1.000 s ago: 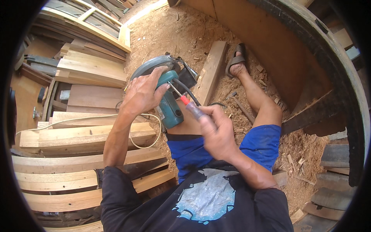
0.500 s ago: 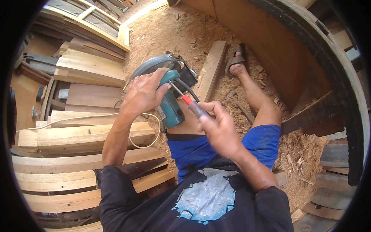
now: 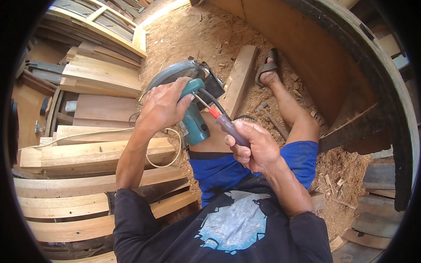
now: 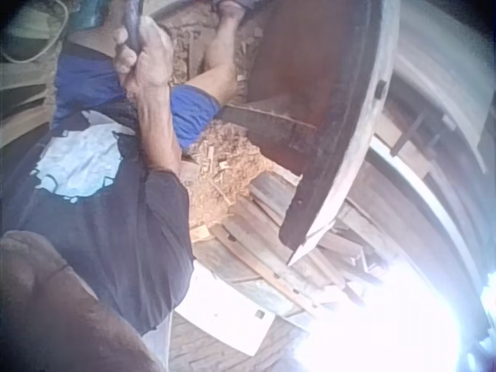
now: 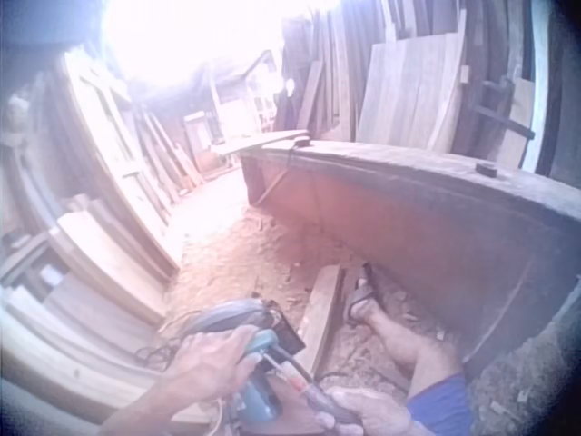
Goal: The person is using a screwdriver to remove a screw from a circular saw, handling a power cord, and plugging it into a power strip while sitting on the ground.
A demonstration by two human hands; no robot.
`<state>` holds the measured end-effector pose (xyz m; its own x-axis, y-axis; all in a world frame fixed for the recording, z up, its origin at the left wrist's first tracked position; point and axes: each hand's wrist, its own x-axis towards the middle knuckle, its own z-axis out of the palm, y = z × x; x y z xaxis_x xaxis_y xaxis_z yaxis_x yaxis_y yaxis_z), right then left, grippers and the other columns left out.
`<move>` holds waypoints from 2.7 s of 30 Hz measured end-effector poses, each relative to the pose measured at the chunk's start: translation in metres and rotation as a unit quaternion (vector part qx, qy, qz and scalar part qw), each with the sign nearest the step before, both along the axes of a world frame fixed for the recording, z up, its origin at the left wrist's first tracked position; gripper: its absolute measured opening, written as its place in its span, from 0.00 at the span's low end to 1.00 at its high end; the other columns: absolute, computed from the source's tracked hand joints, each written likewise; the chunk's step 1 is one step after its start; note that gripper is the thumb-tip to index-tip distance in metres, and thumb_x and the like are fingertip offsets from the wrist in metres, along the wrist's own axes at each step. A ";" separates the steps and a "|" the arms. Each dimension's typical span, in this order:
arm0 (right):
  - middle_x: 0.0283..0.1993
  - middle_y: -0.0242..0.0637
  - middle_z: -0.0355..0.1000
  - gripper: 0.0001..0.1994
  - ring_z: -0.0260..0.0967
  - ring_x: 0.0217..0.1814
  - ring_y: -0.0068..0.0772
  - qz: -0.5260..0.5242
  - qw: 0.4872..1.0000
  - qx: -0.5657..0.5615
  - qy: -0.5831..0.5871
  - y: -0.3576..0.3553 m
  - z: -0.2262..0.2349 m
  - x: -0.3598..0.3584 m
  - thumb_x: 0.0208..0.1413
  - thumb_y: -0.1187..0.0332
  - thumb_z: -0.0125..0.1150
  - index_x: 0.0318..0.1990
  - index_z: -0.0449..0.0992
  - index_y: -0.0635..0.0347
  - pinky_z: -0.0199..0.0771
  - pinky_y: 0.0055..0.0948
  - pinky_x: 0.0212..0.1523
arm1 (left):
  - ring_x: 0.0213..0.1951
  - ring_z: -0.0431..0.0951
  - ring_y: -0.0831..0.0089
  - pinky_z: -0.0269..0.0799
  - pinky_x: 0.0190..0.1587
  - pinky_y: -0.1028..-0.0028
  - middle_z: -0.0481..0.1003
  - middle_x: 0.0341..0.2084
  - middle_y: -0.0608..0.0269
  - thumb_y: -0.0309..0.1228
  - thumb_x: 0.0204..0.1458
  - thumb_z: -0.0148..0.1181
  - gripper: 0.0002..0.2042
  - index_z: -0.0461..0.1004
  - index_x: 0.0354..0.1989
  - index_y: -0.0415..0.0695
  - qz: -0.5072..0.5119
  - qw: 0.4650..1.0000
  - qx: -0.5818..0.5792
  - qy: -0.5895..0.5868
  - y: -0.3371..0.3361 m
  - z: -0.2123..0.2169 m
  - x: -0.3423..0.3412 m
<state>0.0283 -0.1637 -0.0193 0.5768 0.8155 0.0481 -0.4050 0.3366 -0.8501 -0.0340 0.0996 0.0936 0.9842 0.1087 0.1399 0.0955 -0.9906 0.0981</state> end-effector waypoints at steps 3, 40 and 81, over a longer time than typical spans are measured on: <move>0.43 0.44 0.80 0.20 0.68 0.24 0.18 0.057 0.974 0.005 0.218 0.003 0.016 -0.003 0.78 0.57 0.47 0.62 0.71 0.64 0.74 0.22 0.26 | 0.44 0.83 0.40 0.77 0.48 0.46 0.84 0.40 0.46 0.40 0.64 0.63 0.21 0.74 0.62 0.46 0.013 1.000 -0.007 -0.005 -0.002 0.001 0.001; 0.43 0.43 0.78 0.22 0.78 0.46 0.39 -0.180 0.787 -0.202 -0.555 0.002 0.028 -0.014 0.64 0.74 0.66 0.64 0.69 0.64 0.80 0.41 0.47 | 0.44 0.83 0.38 0.77 0.48 0.44 0.84 0.40 0.42 0.43 0.64 0.63 0.23 0.74 0.64 0.45 0.017 1.000 0.007 0.012 -0.002 0.004 0.002; 0.49 0.44 0.77 0.22 0.76 0.39 0.29 -0.160 0.945 -0.137 -0.251 -0.002 0.025 -0.018 0.69 0.66 0.61 0.66 0.68 0.65 0.80 0.32 0.38 | 0.44 0.83 0.40 0.77 0.49 0.45 0.83 0.37 0.42 0.40 0.62 0.65 0.21 0.75 0.61 0.44 0.028 1.000 -0.008 0.005 -0.005 0.003 0.001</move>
